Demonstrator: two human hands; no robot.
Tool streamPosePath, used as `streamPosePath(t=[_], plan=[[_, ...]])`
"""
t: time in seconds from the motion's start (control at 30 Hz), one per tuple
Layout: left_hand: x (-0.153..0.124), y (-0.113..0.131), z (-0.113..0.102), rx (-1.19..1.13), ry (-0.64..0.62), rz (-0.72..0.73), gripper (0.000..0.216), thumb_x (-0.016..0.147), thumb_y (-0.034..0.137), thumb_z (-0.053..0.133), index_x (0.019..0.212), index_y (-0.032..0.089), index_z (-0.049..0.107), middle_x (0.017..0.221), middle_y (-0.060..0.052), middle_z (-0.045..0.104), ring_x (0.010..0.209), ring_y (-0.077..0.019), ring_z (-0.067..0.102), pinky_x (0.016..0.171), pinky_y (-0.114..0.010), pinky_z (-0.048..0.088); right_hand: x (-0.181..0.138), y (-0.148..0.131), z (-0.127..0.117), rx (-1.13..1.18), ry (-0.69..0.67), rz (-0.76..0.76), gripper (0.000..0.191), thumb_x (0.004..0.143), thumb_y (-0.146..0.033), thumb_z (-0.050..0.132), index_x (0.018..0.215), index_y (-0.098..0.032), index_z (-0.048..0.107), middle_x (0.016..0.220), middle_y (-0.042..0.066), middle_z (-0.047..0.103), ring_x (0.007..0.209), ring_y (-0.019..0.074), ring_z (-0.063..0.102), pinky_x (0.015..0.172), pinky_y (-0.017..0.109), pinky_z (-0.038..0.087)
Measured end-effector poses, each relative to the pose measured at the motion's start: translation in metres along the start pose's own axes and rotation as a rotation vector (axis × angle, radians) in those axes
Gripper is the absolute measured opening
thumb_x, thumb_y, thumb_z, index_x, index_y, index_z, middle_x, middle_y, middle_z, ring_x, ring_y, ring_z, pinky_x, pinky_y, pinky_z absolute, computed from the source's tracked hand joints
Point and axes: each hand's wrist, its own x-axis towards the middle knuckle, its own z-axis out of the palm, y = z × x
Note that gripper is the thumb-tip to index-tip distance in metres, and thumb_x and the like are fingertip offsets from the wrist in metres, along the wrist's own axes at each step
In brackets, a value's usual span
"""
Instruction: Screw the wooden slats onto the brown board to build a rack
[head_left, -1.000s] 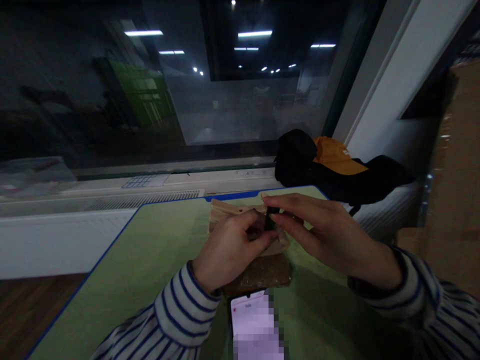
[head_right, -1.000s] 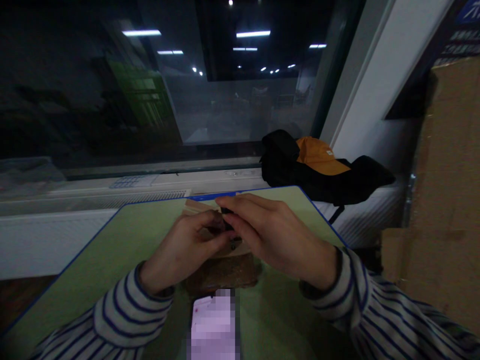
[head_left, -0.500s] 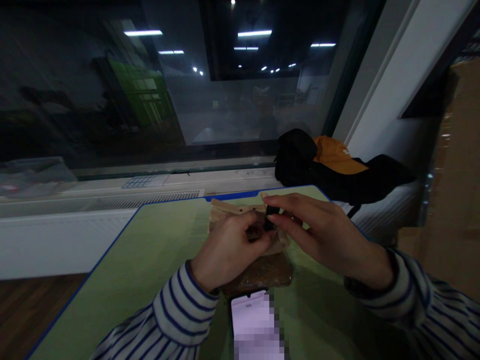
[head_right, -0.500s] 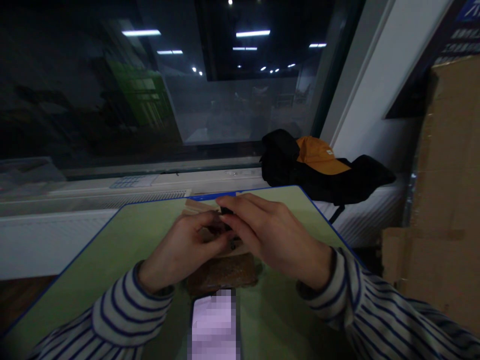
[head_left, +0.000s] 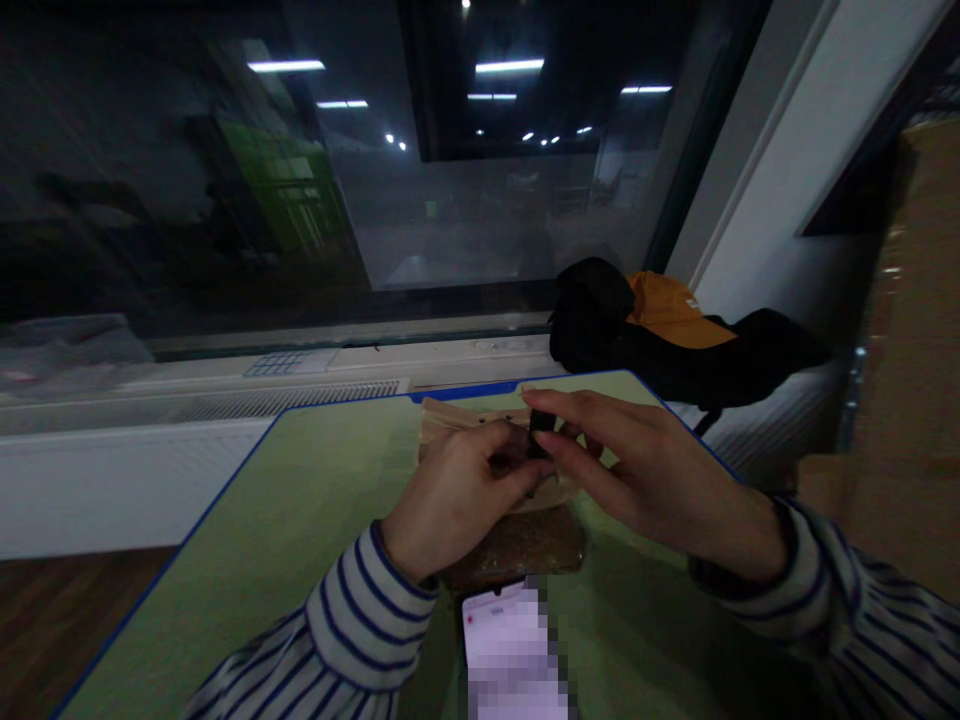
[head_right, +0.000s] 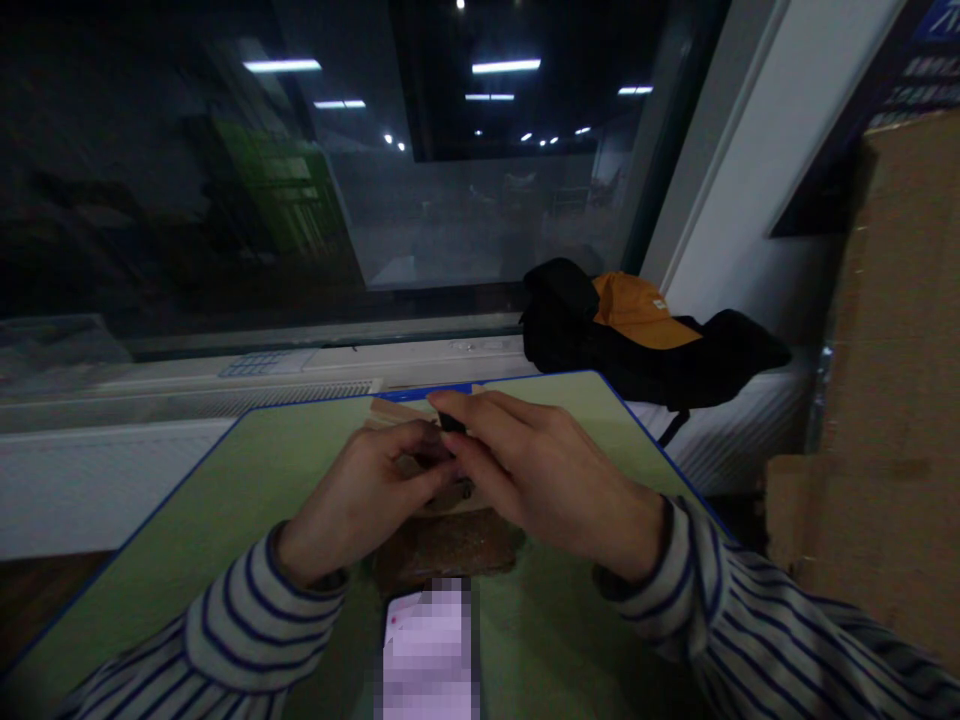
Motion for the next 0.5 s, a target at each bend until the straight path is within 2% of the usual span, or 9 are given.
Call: streamPosePath(t=[0.17, 0.5], plan=[[0.0005, 0.0015, -0.0002, -0.022, -0.014, 0.005, 0.012, 0.082, 0.028, 0.06, 0.084, 0.018, 0.065, 0.081, 0.0, 0.071, 0.071, -0.0153, 0.066, 0.063, -0.025, 0.048, -0.0001, -0.0006, 0.0005, 0.018, -0.01, 0.017, 0.034, 0.088, -0.016, 0.05, 0.122, -0.014, 0.05, 0.112, 0.006, 0.065, 0.089, 0.0112, 0.064, 0.071, 0.019, 0.051], [-0.0007, 0.0015, -0.0021, 0.008, -0.036, 0.017, 0.013, 0.083, 0.028, 0.058, 0.086, 0.018, 0.066, 0.082, 0.0, 0.071, 0.072, -0.0154, 0.065, 0.065, -0.026, 0.048, -0.0004, 0.0025, 0.0008, 0.006, 0.004, 0.01, 0.031, 0.088, -0.017, 0.051, 0.119, -0.016, 0.05, 0.109, 0.005, 0.065, 0.085, 0.009, 0.063, 0.076, 0.017, 0.049]])
